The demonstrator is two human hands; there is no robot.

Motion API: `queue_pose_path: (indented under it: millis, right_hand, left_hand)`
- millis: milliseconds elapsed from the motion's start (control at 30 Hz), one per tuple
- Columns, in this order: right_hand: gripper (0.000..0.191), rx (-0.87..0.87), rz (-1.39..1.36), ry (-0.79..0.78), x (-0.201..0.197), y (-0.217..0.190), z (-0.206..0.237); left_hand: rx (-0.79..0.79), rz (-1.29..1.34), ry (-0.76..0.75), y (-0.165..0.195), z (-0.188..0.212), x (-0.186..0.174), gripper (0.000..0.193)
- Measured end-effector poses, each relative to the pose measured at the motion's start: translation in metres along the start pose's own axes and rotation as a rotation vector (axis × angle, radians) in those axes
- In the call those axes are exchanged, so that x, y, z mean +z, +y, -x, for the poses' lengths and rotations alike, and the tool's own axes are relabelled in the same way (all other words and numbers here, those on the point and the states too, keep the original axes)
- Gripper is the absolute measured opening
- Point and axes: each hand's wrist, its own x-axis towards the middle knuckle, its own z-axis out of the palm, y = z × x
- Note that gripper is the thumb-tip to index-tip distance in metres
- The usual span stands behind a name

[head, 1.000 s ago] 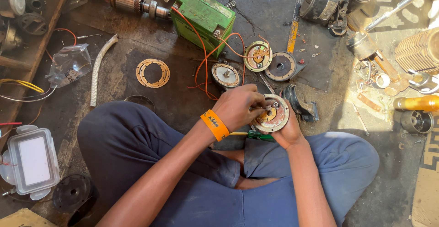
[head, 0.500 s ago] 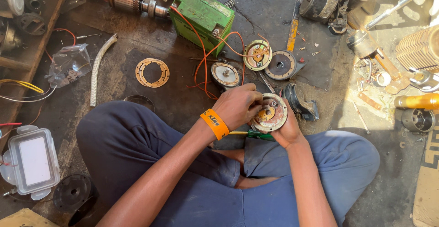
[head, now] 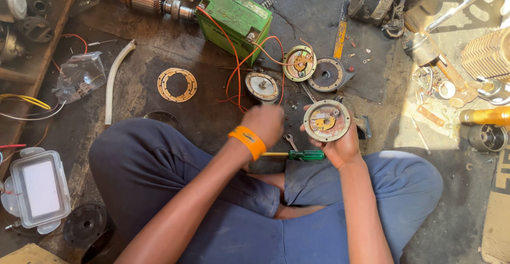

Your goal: The person sits on the floor and uses a screwdriver to adjust small screws on a circular electrical component. They then connect wires from a green battery to the component and use a metal file to scrape the battery terminals.

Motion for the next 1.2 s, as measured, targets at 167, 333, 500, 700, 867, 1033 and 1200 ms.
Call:
queue_pose_path:
  millis: [167, 333, 500, 700, 867, 1033, 1200]
  right_hand:
    - [0.065, 0.050, 0.054, 0.112, 0.005, -0.001, 0.000]
    - [0.067, 0.029, 0.057, -0.032, 0.000, 0.002, 0.000]
    - [0.072, 0.097, 0.044, 0.077, -0.007, 0.009, -0.001]
    - [0.057, 0.060, -0.099, 0.068, -0.022, 0.023, -0.004]
    - [0.052, 0.063, -0.112, 0.108, -0.031, 0.032, -0.006]
    - [0.045, 0.077, -0.135, 0.122, -0.035, 0.038, -0.009]
    - [0.041, 0.052, -0.112, 0.104, -0.036, 0.041, -0.009]
  left_hand:
    - [0.113, -0.117, -0.116, 0.002, -0.001, 0.037, 0.014]
    - [0.044, -0.024, 0.139, -0.004, -0.005, 0.007, 0.011]
    - [0.118, 0.290, 0.329, 0.011, 0.004, -0.031, 0.011]
    - [0.298, 0.542, 0.237, 0.030, 0.011, -0.048, 0.012]
    - [0.333, 0.432, 0.215, 0.036, 0.016, -0.041, 0.016]
    - [0.422, 0.259, 0.283, 0.038, 0.018, -0.027, 0.020]
    - [0.426, 0.248, 0.304, 0.038, 0.017, -0.023, 0.017]
